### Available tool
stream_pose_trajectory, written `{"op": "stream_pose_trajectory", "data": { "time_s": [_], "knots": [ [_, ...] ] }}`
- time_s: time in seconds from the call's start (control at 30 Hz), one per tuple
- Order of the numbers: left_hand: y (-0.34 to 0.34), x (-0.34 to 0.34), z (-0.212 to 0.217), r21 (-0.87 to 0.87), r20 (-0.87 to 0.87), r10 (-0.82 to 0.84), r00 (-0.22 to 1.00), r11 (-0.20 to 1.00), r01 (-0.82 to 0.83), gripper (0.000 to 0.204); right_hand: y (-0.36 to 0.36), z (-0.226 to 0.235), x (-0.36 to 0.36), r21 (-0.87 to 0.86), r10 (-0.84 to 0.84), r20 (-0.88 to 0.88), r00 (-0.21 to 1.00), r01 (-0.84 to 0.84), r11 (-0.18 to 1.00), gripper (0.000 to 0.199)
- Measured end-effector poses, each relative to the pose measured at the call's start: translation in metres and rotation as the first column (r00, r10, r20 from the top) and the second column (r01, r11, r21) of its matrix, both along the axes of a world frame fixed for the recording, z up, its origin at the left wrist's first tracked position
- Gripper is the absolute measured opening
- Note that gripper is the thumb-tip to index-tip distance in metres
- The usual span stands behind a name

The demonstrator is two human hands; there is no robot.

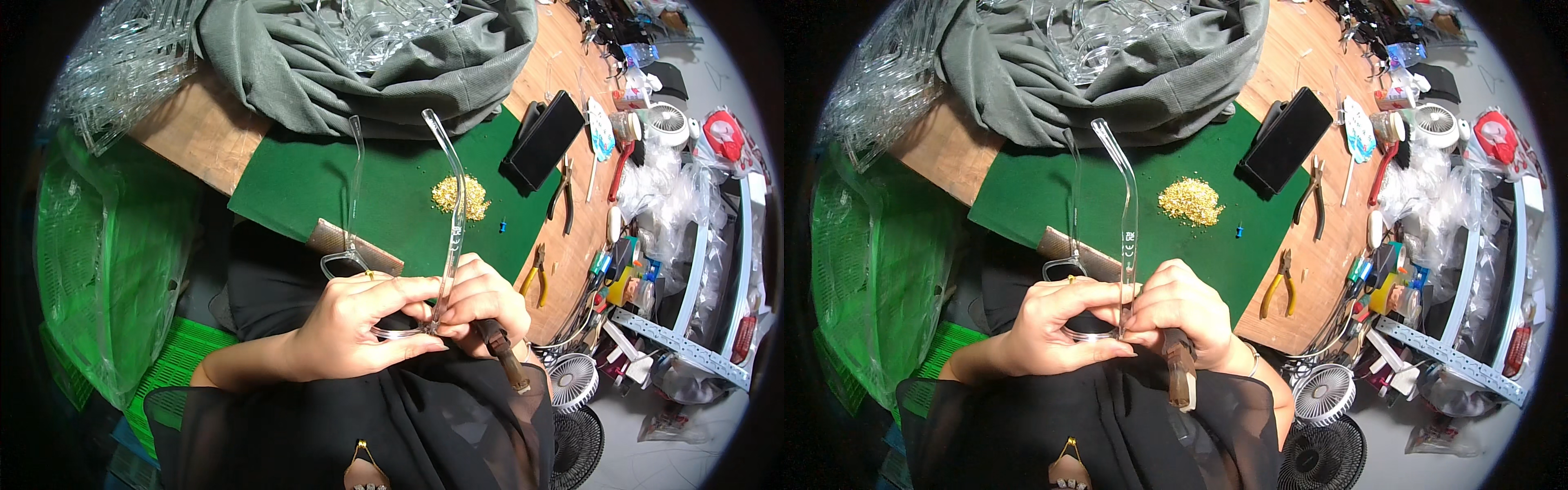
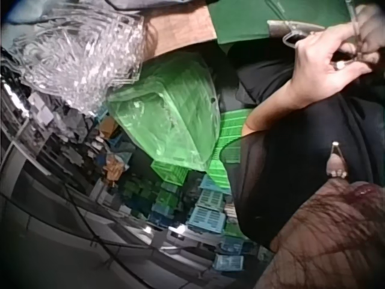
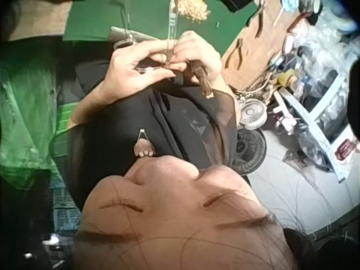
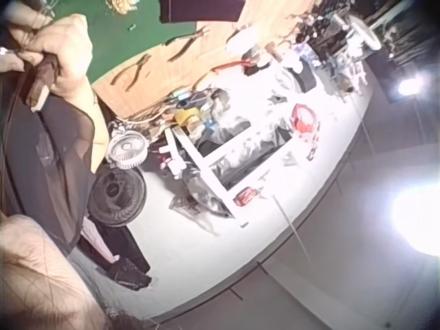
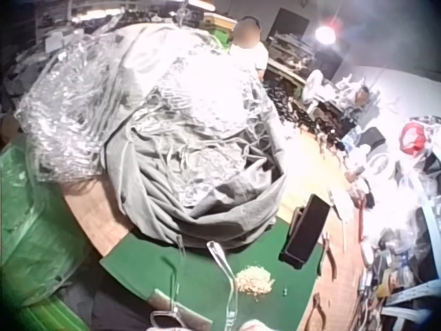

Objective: The person uses a screwdriver to tighten screws on clear eyeglass frames. They repeatedly pick up frames, adjust the screws, and place the frames back on the table.

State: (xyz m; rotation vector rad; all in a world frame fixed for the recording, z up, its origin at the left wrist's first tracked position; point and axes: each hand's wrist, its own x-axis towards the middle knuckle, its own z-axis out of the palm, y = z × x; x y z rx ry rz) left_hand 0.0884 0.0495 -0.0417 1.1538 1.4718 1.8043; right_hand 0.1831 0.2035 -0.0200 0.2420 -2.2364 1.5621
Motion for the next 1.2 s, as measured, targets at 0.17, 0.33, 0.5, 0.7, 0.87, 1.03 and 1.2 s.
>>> {"op": "stream_pose_trajectory", "data": {
  "time_s": [0.17, 0.33, 0.5, 0.7, 0.87, 1.03, 1.2],
  "knots": [
    [0.0, 0.001, 0.0, -0.007, -0.004, 0.009, 1.0, 1.0, -0.009, 0.055, 0.0, -0.001, 0.001, 0.029, -0.002, -0.018, 1.0, 0.003, 1.0, 0.013],
    [-0.002, 0.001, -0.001, -0.028, -0.045, -0.001, 0.999, 1.0, 0.0, 0.055, -0.002, -0.002, 0.002, 0.041, -0.03, -0.008, 1.0, 0.03, 0.999, 0.011],
    [-0.001, 0.002, 0.0, 0.005, -0.03, 0.008, 1.0, 1.0, -0.008, 0.056, -0.004, 0.0, 0.003, 0.029, -0.044, -0.022, 0.999, 0.045, 0.999, 0.012],
    [-0.001, 0.003, 0.0, 0.003, 0.024, -0.012, 1.0, 1.0, 0.012, 0.056, -0.003, -0.002, 0.003, -0.007, -0.023, -0.028, 0.999, 0.022, 1.0, 0.013],
    [-0.002, 0.001, 0.0, -0.008, 0.05, -0.047, 0.998, 0.999, 0.047, 0.054, -0.001, -0.003, 0.005, -0.007, 0.019, -0.02, 1.0, -0.02, 1.0, 0.016],
    [-0.007, -0.001, 0.0, -0.021, 0.144, -0.078, 0.986, 0.996, 0.082, 0.051, 0.01, 0.003, 0.02, 0.077, -0.026, 0.102, 0.994, 0.019, 0.997, 0.023],
    [-0.004, -0.001, -0.003, 0.036, 0.098, -0.066, 0.993, 0.997, 0.063, 0.048, 0.014, 0.022, 0.034, 0.333, -0.06, 0.61, 0.79, -0.187, 0.924, 0.033]
  ]
}}
